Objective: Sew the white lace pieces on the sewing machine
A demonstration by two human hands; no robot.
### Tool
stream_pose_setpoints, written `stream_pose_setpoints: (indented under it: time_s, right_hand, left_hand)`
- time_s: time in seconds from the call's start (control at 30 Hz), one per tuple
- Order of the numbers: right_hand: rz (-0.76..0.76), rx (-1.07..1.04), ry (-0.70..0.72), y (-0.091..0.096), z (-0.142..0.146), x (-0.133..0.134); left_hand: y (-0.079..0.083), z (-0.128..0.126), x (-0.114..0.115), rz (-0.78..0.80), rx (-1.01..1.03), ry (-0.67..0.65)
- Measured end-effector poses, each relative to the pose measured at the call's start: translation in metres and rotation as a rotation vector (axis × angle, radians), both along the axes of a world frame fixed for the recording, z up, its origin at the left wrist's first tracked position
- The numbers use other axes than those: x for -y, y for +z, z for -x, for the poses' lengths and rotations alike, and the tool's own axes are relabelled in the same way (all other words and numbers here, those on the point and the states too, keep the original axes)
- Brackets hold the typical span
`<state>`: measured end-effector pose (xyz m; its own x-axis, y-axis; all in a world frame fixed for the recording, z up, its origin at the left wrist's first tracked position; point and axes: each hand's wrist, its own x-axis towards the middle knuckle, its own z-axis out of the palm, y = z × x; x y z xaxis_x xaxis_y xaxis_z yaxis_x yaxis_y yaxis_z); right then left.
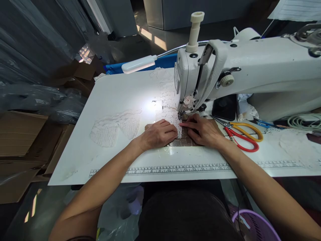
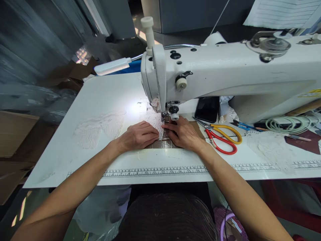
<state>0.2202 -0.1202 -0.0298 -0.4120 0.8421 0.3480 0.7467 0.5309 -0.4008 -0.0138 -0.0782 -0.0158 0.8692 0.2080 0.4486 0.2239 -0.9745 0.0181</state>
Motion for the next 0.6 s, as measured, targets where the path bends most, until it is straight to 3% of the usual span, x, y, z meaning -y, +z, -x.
stream_pose_setpoints:
  time_s: [0.33, 0.6]
  right_hand:
    - [-0.047, 0.044, 0.105, 0.002, -0.004, 0.002]
    - [-0.040, 0.127, 0.042, 0.001, 0.001, 0.004]
  left_hand:
    - [0.019, 0.005, -0.003, 0.140, -0.207, -0.086]
    - [0.012, 0.005, -0.006, 0.180, -0.144, -0.066]
